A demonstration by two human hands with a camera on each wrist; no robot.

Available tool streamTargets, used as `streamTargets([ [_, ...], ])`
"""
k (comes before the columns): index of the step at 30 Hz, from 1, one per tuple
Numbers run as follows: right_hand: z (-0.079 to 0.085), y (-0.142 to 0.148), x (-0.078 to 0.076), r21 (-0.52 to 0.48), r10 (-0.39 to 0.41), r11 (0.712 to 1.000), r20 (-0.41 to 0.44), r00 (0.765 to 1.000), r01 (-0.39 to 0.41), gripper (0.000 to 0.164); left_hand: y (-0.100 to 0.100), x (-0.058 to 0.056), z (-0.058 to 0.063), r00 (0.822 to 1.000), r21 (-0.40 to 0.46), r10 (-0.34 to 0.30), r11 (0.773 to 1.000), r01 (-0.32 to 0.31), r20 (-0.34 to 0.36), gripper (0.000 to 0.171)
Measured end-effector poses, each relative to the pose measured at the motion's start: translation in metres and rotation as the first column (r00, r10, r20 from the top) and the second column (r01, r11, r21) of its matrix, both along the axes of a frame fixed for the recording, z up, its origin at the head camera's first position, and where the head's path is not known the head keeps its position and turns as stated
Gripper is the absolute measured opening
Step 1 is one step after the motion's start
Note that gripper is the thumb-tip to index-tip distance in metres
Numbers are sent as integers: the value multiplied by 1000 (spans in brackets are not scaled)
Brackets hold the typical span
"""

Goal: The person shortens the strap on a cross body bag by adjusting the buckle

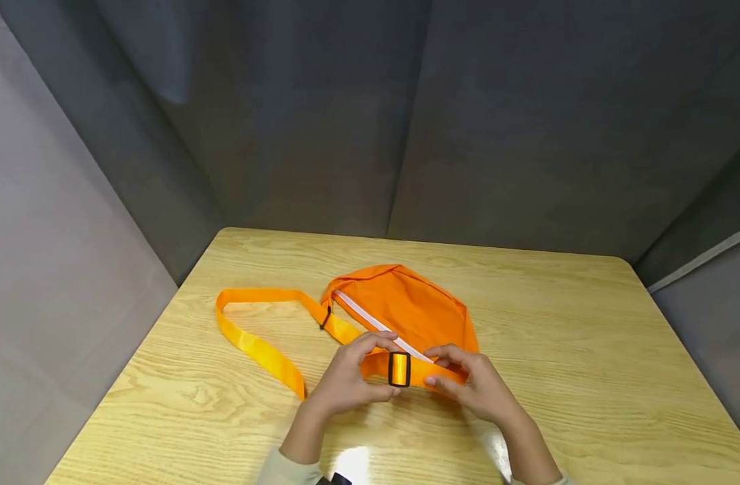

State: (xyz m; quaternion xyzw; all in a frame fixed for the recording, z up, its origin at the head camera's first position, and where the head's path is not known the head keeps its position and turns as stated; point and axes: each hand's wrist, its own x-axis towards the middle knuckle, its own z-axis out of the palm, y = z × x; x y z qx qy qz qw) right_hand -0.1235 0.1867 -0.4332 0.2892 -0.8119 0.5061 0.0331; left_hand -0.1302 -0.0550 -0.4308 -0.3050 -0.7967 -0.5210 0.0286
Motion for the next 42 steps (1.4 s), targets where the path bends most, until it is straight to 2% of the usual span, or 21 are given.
streamTargets([
  [3,-2,4,0,-19,-7,1000,-7,1000,7,16,-2,0,2,999,18,-3,1000,2,49,52],
  [7,1,2,1,-38,-17,999,-21,1000,17,14,-3,6,15,997,12,-2,1000,1,72,48],
  [10,9,-2,4,-54,-26,998,-8,1000,26,14,-2,10,27,998,7,-14,1000,13,63,47],
  [12,11,-5,5,-73,-25,997,16,1000,26,12,-1,11,30,999,5,-23,1000,23,42,46],
  [14,12,-6,5,-92,-18,995,40,999,21,12,1,10,28,999,12,-35,999,34,12,46],
  [18,3,-7,2,-119,4,993,87,996,6,11,3,4,10,999,-1,-40,999,40,-26,47],
  [22,-3,-9,0,-130,25,991,121,992,-9,8,4,0,-2,999,-22,-38,999,38,-12,48],
  [28,-2,-7,0,-110,12,994,157,987,5,9,2,0,-3,999,-23,-3,1000,2,-40,53],
  [32,-3,1,0,-70,0,997,191,982,13,13,0,0,-2,1000,-12,8,1000,-9,-26,54],
  [36,-4,8,1,-49,7,999,161,987,1,9,0,1,-1,1000,11,8,1000,-8,-10,53],
  [42,-4,6,1,-87,33,996,135,990,-21,8,3,1,-1,1000,45,-8,999,8,8,53],
])
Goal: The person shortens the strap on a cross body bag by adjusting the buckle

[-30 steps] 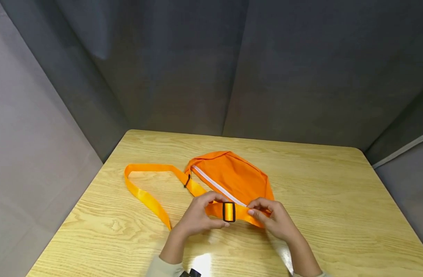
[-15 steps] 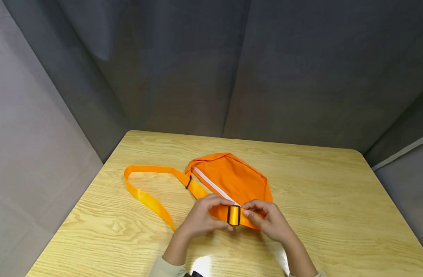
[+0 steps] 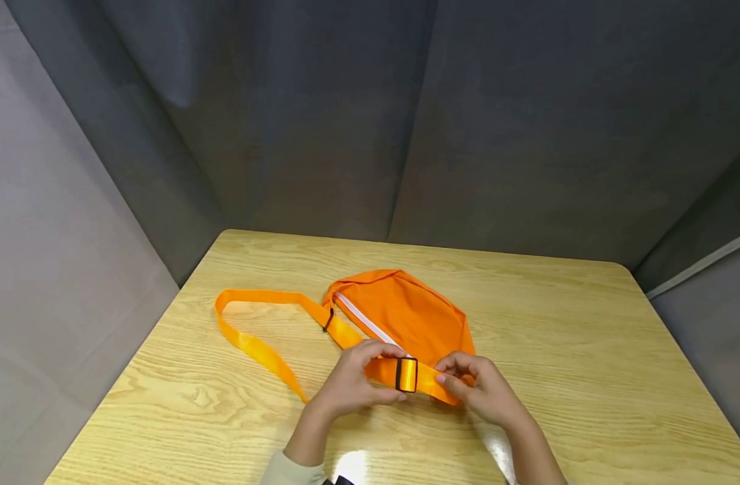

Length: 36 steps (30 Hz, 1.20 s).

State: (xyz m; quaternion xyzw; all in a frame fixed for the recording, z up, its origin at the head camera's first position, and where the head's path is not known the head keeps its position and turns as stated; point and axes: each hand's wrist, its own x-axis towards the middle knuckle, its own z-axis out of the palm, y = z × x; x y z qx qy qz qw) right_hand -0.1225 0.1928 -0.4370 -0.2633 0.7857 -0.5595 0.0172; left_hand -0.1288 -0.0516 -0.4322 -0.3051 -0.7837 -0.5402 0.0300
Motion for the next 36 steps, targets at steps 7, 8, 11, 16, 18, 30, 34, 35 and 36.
streamTargets([
  [7,1,-9,2,-69,22,997,14,1000,-21,6,4,0,-2,999,-7,-45,999,44,-28,53],
  [8,2,-9,2,-70,21,997,14,1000,-20,6,4,0,-2,998,-12,-54,999,53,-37,52],
  [11,3,-9,1,-53,15,998,25,1000,-14,5,4,0,1,997,-31,-66,997,65,-34,51],
  [16,6,-1,0,-14,8,1000,20,1000,-7,10,3,0,3,998,-39,-62,997,62,-10,51],
  [18,6,1,0,-10,8,1000,25,1000,-8,12,3,1,3,998,-40,-56,998,56,-9,51],
  [30,9,-20,9,23,52,998,-98,994,-50,53,-2,4,1,1000,-28,-6,1000,7,28,51],
  [34,25,-29,15,39,33,999,-210,977,-25,55,-2,3,1,999,-16,-12,1000,12,31,51],
  [35,28,-31,16,43,31,999,-233,972,-21,54,-2,3,1,999,-13,-14,1000,15,32,51],
  [36,30,-32,17,47,29,999,-253,967,-17,54,-2,3,1,999,-11,-17,1000,17,35,51],
])
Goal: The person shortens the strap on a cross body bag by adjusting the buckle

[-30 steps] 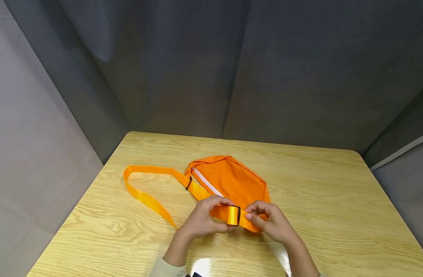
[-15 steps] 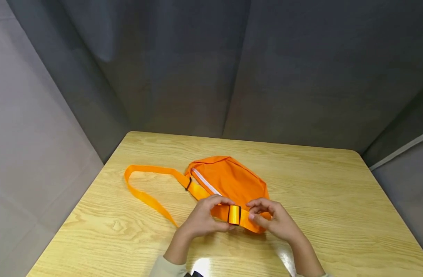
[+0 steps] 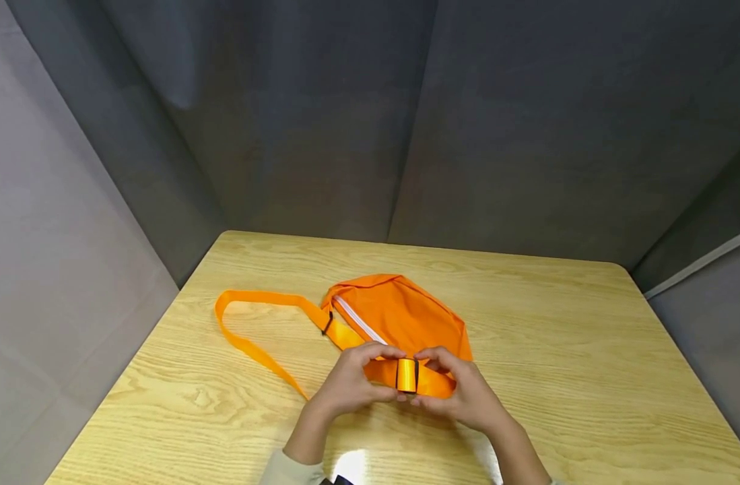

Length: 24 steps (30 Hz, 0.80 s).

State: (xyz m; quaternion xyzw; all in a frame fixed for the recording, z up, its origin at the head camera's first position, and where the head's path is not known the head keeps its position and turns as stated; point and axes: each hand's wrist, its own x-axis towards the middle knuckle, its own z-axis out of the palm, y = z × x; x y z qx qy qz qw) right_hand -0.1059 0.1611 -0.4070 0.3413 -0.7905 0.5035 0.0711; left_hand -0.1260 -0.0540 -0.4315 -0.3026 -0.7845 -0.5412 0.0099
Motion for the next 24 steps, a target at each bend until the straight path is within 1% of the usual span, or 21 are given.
streamTargets([
  [2,0,-1,-1,8,-6,1000,-38,999,7,53,0,0,0,1000,4,-6,1000,6,3,50],
  [4,-4,-1,-2,16,-17,1000,-62,998,19,53,0,0,0,1000,9,-10,1000,10,6,50],
  [8,-18,2,-6,44,-43,998,-84,996,47,54,-1,0,0,1000,8,-19,1000,19,4,50],
  [10,-21,3,-7,52,-49,997,-87,995,53,54,-2,0,-1,999,5,-31,999,31,5,51],
  [12,-18,3,-4,47,-49,997,-88,995,53,53,-4,1,-1,999,0,-38,999,38,12,52],
  [14,-11,2,-2,40,-51,998,-85,995,55,51,-7,1,-1,999,-9,-36,999,36,24,53],
  [16,-4,1,0,34,-57,998,-82,995,60,49,-10,1,-1,999,-31,-9,999,10,51,50],
  [18,1,1,1,31,-62,997,-77,995,65,48,-13,1,0,996,-54,21,998,-16,84,45],
  [21,2,0,1,25,-62,998,-73,995,64,48,-16,1,2,991,-84,45,996,-34,128,31],
  [24,1,0,0,13,-54,998,-67,996,55,47,-15,5,16,989,-81,31,997,-19,147,20],
])
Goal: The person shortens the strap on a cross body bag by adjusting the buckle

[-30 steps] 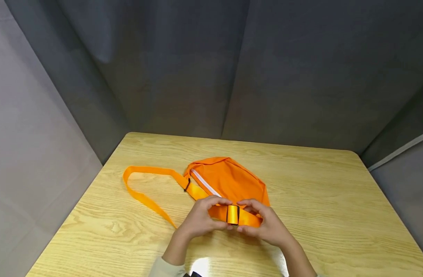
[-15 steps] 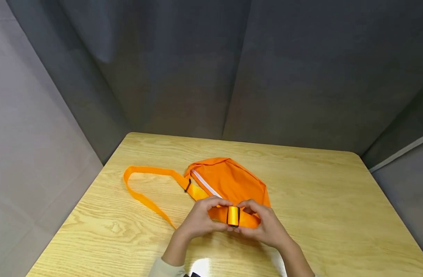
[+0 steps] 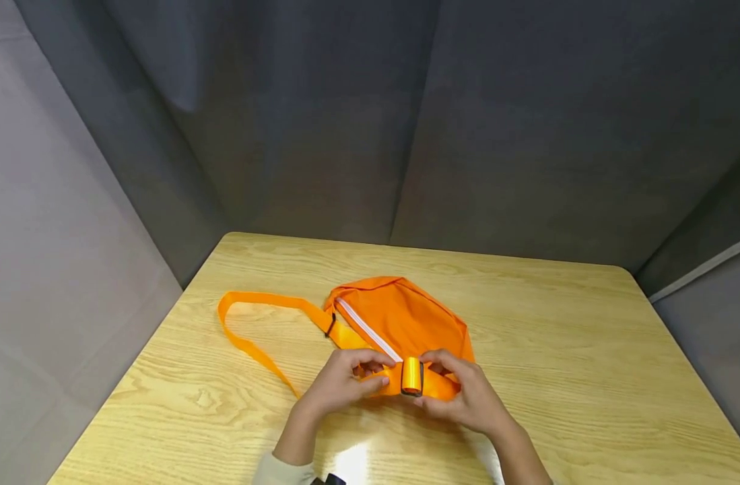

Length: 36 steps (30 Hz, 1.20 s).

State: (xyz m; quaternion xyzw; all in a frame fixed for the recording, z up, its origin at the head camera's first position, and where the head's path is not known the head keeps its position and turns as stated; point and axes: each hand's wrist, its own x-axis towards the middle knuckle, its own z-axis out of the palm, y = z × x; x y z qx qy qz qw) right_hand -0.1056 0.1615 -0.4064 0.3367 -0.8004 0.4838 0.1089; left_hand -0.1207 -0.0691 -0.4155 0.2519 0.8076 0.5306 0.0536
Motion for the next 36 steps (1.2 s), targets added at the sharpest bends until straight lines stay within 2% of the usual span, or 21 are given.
streamTargets([
  [4,-2,0,1,-8,4,1000,11,1000,-4,47,0,9,21,1000,8,-12,1000,12,6,16],
  [6,-2,0,1,-13,11,1000,14,1000,-11,48,-1,10,24,1000,8,-11,1000,10,15,17],
  [13,-1,-1,1,-34,39,999,-26,999,-40,49,-8,9,24,1000,13,-10,1000,10,12,16],
  [18,-1,-1,1,-25,27,999,-24,999,-28,49,-11,8,24,1000,7,8,1000,-8,16,15],
  [29,-1,1,2,-34,6,999,-16,1000,-7,48,-18,8,24,998,40,68,997,-68,7,18],
  [36,-1,4,1,-40,1,999,-53,999,-3,49,-27,8,27,991,53,129,990,-131,42,23],
])
